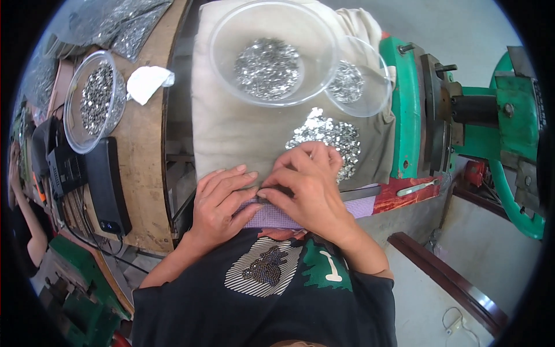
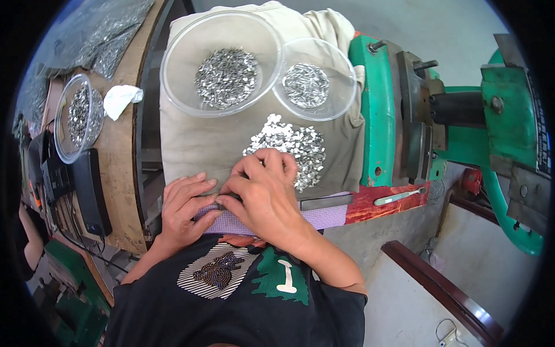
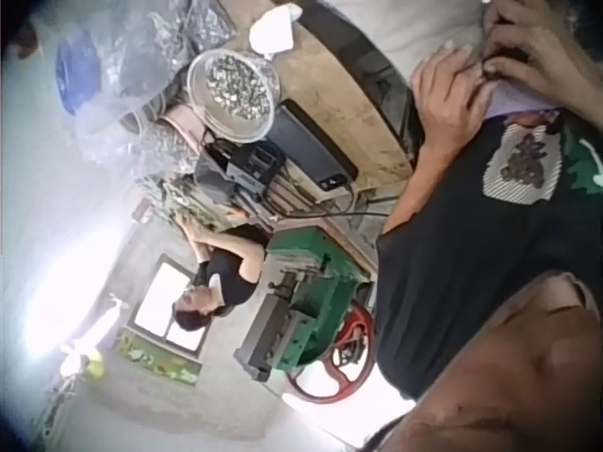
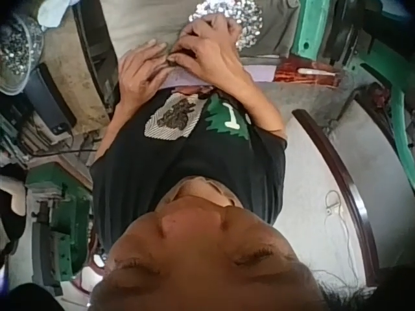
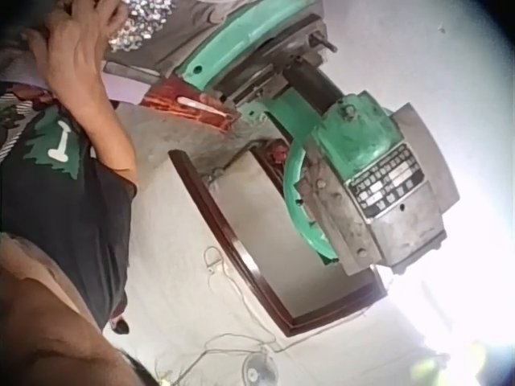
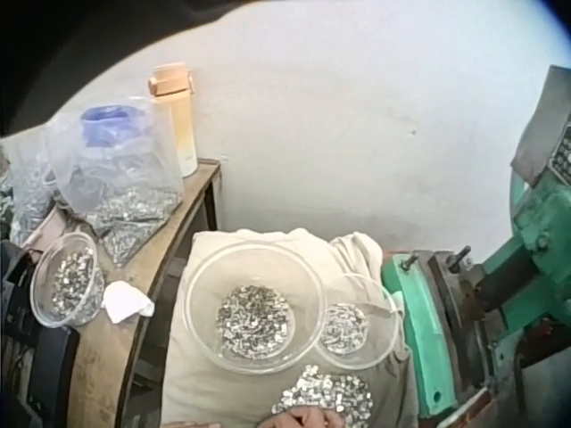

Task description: The person manually arranges and fixes small metal decorative studs onto a strip of fabric at a workstation.

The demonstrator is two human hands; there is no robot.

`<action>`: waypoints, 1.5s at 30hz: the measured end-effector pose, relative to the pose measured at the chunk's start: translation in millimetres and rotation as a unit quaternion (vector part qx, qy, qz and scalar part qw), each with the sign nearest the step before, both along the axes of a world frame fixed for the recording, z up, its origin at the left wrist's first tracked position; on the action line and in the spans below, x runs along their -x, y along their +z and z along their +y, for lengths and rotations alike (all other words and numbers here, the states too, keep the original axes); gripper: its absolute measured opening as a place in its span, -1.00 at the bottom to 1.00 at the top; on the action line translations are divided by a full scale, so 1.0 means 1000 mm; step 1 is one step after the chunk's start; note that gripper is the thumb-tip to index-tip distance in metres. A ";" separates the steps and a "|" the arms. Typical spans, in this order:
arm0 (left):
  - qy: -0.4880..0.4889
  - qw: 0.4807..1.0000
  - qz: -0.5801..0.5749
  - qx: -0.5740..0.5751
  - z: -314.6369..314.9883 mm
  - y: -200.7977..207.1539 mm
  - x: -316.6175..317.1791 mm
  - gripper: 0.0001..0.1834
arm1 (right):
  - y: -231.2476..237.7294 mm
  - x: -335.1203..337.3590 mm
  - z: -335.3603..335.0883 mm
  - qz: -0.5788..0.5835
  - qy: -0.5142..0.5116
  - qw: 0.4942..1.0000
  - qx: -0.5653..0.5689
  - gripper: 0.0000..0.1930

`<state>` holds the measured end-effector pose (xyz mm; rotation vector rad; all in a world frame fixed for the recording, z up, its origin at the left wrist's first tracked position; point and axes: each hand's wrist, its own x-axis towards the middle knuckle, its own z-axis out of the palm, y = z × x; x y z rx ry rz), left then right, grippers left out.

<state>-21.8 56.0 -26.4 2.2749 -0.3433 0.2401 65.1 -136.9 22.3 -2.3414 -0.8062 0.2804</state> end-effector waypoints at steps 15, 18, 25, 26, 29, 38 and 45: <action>0.002 1.000 0.020 -0.012 0.000 0.001 0.001 -0.68 | -0.005 0.002 -0.001 0.021 -0.011 0.999 -0.046 -0.89; 0.005 1.000 0.018 -0.006 0.000 0.001 0.000 -0.67 | 0.002 -0.003 -0.004 0.010 -0.019 0.999 -0.041 -0.88; 0.004 1.000 0.017 0.002 0.000 -0.002 -0.001 -0.68 | 0.025 -0.052 -0.041 -0.139 -0.134 0.977 -0.085 -0.90; 0.010 1.000 0.019 0.003 0.000 -0.002 -0.001 -0.69 | 0.026 -0.062 -0.046 -0.182 -0.161 0.967 -0.070 -0.90; 0.011 1.000 0.018 0.005 -0.002 0.000 -0.002 -0.69 | 0.023 -0.087 -0.065 -0.288 -0.223 0.931 -0.009 -0.90; 0.003 1.000 0.022 -0.006 -0.001 0.001 -0.002 -0.70 | 0.010 -0.050 -0.075 -0.303 -0.212 0.929 0.010 -0.82; -0.009 1.000 0.010 -0.012 0.000 0.000 -0.003 -0.70 | -0.012 0.022 -0.085 -0.281 -0.285 0.916 -0.028 -0.76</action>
